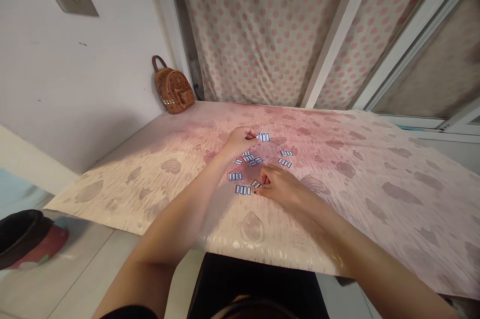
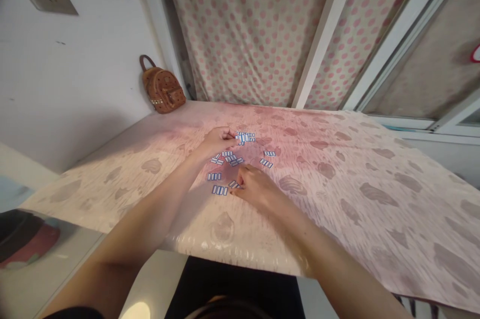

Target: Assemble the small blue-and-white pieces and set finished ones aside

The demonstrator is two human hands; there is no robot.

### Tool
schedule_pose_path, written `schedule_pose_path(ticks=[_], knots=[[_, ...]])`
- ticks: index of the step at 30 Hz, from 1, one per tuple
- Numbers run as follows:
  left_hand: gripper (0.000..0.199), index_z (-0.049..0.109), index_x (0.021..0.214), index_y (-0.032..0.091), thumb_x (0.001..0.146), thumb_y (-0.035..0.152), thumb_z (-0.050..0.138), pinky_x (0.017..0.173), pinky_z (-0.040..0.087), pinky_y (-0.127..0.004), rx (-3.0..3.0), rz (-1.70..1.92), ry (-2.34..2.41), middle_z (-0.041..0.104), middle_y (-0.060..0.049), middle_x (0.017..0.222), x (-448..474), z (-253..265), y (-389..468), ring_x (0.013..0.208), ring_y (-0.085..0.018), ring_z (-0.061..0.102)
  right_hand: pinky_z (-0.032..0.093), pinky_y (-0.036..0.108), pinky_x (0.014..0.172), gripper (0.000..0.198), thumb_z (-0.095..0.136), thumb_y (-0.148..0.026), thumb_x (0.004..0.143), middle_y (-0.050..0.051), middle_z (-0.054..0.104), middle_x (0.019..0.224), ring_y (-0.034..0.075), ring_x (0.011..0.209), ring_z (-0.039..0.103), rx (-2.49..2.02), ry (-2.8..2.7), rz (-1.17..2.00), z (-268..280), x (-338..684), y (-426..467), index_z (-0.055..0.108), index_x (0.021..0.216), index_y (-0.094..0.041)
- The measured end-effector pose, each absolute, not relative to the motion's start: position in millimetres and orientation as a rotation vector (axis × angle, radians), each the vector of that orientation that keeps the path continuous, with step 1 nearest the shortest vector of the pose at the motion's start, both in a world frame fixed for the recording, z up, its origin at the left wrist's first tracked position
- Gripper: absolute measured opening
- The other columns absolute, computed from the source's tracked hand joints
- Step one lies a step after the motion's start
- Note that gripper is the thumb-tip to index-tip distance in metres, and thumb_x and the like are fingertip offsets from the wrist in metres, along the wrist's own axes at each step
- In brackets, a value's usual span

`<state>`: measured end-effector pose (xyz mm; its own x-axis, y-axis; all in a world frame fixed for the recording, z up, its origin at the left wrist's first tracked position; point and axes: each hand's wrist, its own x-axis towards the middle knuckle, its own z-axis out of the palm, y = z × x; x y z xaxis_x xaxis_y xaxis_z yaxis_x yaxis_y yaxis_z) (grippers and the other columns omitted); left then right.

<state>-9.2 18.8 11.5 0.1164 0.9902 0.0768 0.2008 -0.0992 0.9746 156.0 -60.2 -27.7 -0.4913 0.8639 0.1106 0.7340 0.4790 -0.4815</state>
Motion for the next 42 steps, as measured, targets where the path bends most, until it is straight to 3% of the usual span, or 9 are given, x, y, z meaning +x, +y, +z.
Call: schedule_pose_path(ticks=[6, 15, 21, 28, 37, 42], knots=[[0.003, 0.063, 0.073, 0.012, 0.073, 0.011, 0.066, 0.055, 0.04, -0.02, 1.517, 1.078, 1.194, 0.06, 0.002, 0.063, -10, 9, 19, 0.055, -0.007, 0.052, 0.033, 0.026, 0.059, 0.013, 0.063, -0.025, 0.076, 0.0, 0.058, 0.074, 0.014, 0.066, 0.052, -1.338, -2.278, 0.583, -23, 155, -58, 0.052, 0.074, -0.02], [0.013, 0.064, 0.067, 0.013, 0.069, 0.025, 0.07, 0.055, 0.04, -0.021, 1.601, 1.103, 1.148, 0.056, 0.003, 0.057, -12, 3, 23, 0.054, -0.008, 0.051, 0.033, 0.026, 0.059, 0.019, 0.071, -0.027, 0.071, 0.0, 0.058, 0.078, 0.014, 0.069, 0.051, -1.305, -2.377, 0.571, -23, 159, -58, 0.053, 0.07, -0.02], [0.009, 0.067, 0.068, 0.013, 0.069, 0.022, 0.066, 0.057, 0.042, -0.022, 1.614, 1.141, 1.207, 0.062, 0.0, 0.062, -17, 0, 29, 0.06, -0.012, 0.056, 0.035, 0.025, 0.062, 0.008, 0.06, -0.016, 0.076, 0.0, 0.057, 0.082, 0.012, 0.07, 0.051, -1.198, -2.442, 0.662, -30, 154, -62, 0.053, 0.074, -0.019], [0.011, 0.067, 0.077, 0.015, 0.066, 0.018, 0.069, 0.061, 0.044, -0.023, 1.518, 1.395, 1.348, 0.068, -0.001, 0.069, -37, 7, 40, 0.063, -0.012, 0.059, 0.033, 0.027, 0.061, 0.015, 0.065, -0.026, 0.074, 0.003, 0.057, 0.083, 0.015, 0.072, 0.051, -1.358, -2.428, 0.524, -26, 154, -63, 0.052, 0.077, -0.019], [0.012, 0.066, 0.076, 0.013, 0.066, 0.017, 0.07, 0.058, 0.041, -0.02, 1.466, 1.371, 1.336, 0.067, -0.001, 0.069, -39, 5, 41, 0.06, -0.01, 0.057, 0.03, 0.026, 0.058, 0.017, 0.06, -0.015, 0.072, 0.001, 0.055, 0.08, 0.013, 0.067, 0.048, -1.225, -2.428, 0.569, -26, 152, -66, 0.044, 0.073, -0.021], [0.011, 0.064, 0.073, 0.014, 0.065, 0.018, 0.072, 0.059, 0.043, -0.021, 1.483, 1.35, 1.285, 0.066, 0.0, 0.065, -36, 7, 38, 0.06, -0.01, 0.057, 0.033, 0.024, 0.057, 0.017, 0.053, -0.008, 0.074, -0.002, 0.057, 0.075, 0.012, 0.065, 0.051, -1.192, -2.337, 0.779, -28, 155, -62, 0.052, 0.084, -0.022]])
